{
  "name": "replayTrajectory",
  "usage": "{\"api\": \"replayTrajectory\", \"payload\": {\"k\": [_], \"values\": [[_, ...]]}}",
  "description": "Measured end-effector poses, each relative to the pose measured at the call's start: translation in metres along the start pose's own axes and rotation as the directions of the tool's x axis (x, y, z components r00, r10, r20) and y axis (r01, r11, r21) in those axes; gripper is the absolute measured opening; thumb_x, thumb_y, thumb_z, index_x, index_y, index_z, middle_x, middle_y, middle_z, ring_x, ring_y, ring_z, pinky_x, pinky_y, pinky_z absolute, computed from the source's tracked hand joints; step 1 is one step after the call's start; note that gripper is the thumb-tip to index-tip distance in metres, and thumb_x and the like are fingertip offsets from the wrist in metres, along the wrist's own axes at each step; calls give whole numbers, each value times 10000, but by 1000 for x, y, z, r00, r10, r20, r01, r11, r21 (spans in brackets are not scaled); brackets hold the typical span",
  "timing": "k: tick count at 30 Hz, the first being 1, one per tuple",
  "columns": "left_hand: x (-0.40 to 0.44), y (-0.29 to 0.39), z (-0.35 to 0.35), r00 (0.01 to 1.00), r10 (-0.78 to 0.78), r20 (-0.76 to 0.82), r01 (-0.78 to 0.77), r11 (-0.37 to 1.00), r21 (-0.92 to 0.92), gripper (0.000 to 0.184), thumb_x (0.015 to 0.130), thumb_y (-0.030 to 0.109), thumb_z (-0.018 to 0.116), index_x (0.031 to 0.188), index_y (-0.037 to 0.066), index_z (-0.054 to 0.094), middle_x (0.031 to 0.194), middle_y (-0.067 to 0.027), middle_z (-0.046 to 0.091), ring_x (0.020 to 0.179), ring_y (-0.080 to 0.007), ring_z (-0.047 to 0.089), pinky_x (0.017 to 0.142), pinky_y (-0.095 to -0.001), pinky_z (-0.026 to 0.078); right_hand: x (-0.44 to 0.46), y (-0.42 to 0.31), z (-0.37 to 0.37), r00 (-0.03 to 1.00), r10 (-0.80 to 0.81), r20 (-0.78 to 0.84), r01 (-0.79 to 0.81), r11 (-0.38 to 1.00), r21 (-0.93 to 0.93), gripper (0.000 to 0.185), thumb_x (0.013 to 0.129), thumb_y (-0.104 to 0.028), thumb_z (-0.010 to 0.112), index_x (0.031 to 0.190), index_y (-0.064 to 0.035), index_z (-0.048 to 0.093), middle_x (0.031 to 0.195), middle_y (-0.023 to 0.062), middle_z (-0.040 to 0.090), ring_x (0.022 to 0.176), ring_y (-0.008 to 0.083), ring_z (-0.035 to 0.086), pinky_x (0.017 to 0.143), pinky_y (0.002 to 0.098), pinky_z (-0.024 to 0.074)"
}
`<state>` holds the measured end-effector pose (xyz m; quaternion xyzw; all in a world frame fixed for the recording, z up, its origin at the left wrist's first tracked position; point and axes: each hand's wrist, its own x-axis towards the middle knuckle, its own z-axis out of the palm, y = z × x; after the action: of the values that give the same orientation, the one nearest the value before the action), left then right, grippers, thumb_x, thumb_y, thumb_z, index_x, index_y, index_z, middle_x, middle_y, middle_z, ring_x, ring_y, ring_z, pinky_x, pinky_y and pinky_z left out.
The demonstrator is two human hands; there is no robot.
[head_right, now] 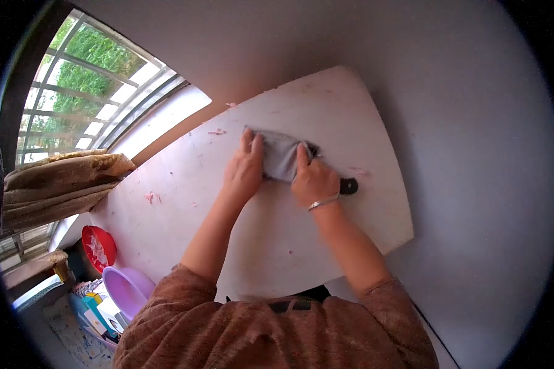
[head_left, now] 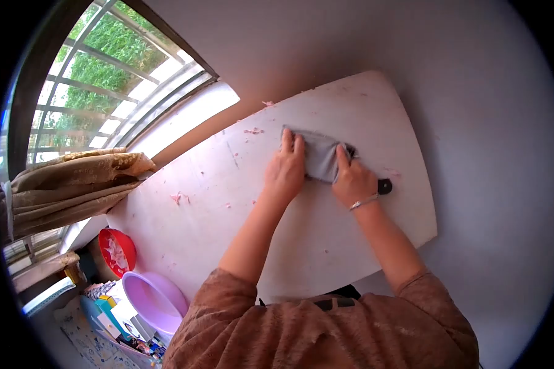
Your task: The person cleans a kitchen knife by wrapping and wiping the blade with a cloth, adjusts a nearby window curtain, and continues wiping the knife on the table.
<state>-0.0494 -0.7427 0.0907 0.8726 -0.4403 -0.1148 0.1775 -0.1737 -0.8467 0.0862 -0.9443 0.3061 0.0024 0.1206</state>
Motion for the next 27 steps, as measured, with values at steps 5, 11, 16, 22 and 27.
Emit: {"api": "replayTrajectory", "payload": {"k": [5, 11, 16, 22, 27], "values": [[36, -48, -40, 900, 333, 283, -232, 913, -337, 548, 716, 145, 616, 1231, 107, 433, 1342, -179, 305, 976, -330, 545, 861, -379, 429, 15, 4, 7, 986, -30, -164, 26, 999, -26, 561, 627, -66, 549, 1184, -88, 495, 696, 133, 542, 577, 317, 562, 532, 401, 477], [114, -104, -38, 986, -118, 116, 161, 853, -496, 377, 701, 218, 695, 1026, 49, 606, 940, -104, 635, 888, -198, 578, 773, -304, 452, 15, 2, 13, 962, -116, -248, 97, 991, -88, 584, 590, -39, 546, 1170, -89, 514, 679, 113, 519, 545, 287, 553, 488, 367, 470], [135, -117, -27, 932, -75, 354, 255, 830, -497, 265, 669, 221, 703, 853, 35, 657, 786, -103, 648, 718, -180, 595, 671, -300, 474, 15, 3, 14, 955, -139, -262, 121, 989, -83, 598, 574, -32, 540, 1169, -84, 515, 672, 109, 511, 531, 284, 546, 483, 357, 469], [140, -122, -32, 918, -9, 397, 208, 862, -463, 182, 708, 194, 670, 782, 28, 654, 679, -63, 621, 634, -141, 558, 593, -286, 461, 14, 4, 15, 963, -123, -239, 96, 988, -121, 604, 569, -30, 540, 1170, -78, 515, 673, 113, 504, 528, 282, 544, 480, 360, 468], [143, -120, -31, 885, -48, 464, 276, 856, -437, 171, 741, 184, 639, 807, 26, 639, 688, -69, 615, 627, -151, 552, 584, -306, 453, 16, 4, 13, 962, -135, -237, 110, 987, -115, 609, 575, -36, 535, 1181, -82, 506, 667, 108, 500, 524, 283, 538, 472, 365, 466]]}}
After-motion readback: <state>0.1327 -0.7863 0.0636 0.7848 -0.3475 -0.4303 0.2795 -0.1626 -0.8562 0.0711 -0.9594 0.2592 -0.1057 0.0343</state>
